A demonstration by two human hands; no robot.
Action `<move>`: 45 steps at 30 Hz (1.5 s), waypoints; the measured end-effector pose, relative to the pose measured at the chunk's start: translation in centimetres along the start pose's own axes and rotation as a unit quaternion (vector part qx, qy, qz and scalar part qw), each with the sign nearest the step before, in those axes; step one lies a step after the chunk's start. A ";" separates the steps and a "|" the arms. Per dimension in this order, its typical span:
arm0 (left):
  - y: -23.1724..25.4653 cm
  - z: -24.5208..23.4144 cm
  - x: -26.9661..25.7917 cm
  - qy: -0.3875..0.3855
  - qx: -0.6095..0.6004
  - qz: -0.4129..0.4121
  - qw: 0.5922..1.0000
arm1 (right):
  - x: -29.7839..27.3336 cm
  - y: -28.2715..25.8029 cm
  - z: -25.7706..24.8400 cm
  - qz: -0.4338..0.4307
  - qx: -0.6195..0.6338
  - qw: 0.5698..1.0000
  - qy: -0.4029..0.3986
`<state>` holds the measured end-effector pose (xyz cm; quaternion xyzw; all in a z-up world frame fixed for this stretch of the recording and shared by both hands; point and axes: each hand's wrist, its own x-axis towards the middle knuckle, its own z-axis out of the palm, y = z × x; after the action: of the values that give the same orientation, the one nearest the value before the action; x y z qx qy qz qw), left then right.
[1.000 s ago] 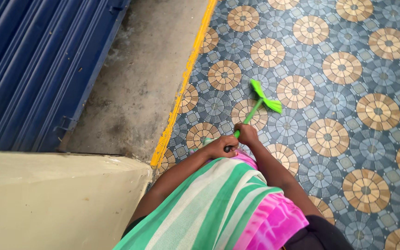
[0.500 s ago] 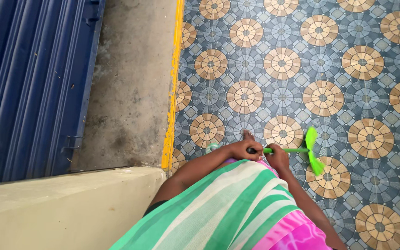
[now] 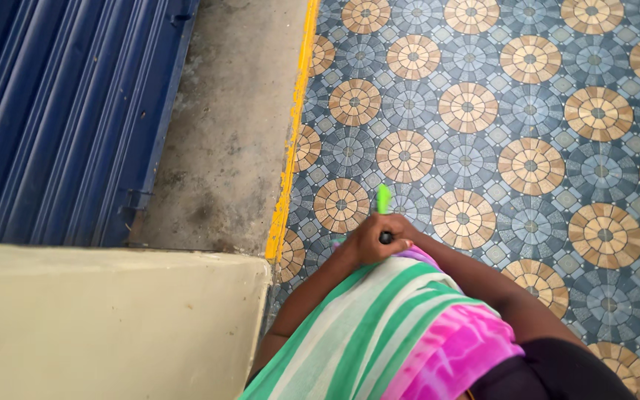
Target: The person sweeps the tiled floor using a plastic broom, moving dirt and debris along the corners and open walkway.
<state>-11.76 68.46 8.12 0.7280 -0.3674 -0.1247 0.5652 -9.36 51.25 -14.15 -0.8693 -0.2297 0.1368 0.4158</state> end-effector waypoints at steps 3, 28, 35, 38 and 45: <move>-0.1 0.0 -0.8 0.051 0.115 -0.095 0.987 | 3.1 -1.6 1.4 -0.089 0.168 0.981 -0.028; -1.1 31.5 12.0 -0.318 -0.104 0.172 0.927 | -29.9 7.9 -16.3 0.343 0.475 0.757 0.288; -2.2 35.6 11.6 -0.395 -0.228 0.059 0.888 | -40.0 6.7 -14.4 0.383 -0.093 0.861 0.322; -3.3 35.7 11.7 -0.400 -0.256 0.023 0.880 | -41.7 5.8 -12.6 0.414 -0.078 0.849 0.318; -6.7 31.6 12.0 -0.330 -0.296 -0.066 0.894 | -35.8 5.1 -12.2 0.398 -0.063 0.883 0.242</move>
<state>-19.59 37.86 -5.64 0.4664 -0.4296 -0.4981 0.5915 -33.33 21.98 -8.96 -0.9179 0.2352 0.0611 0.3138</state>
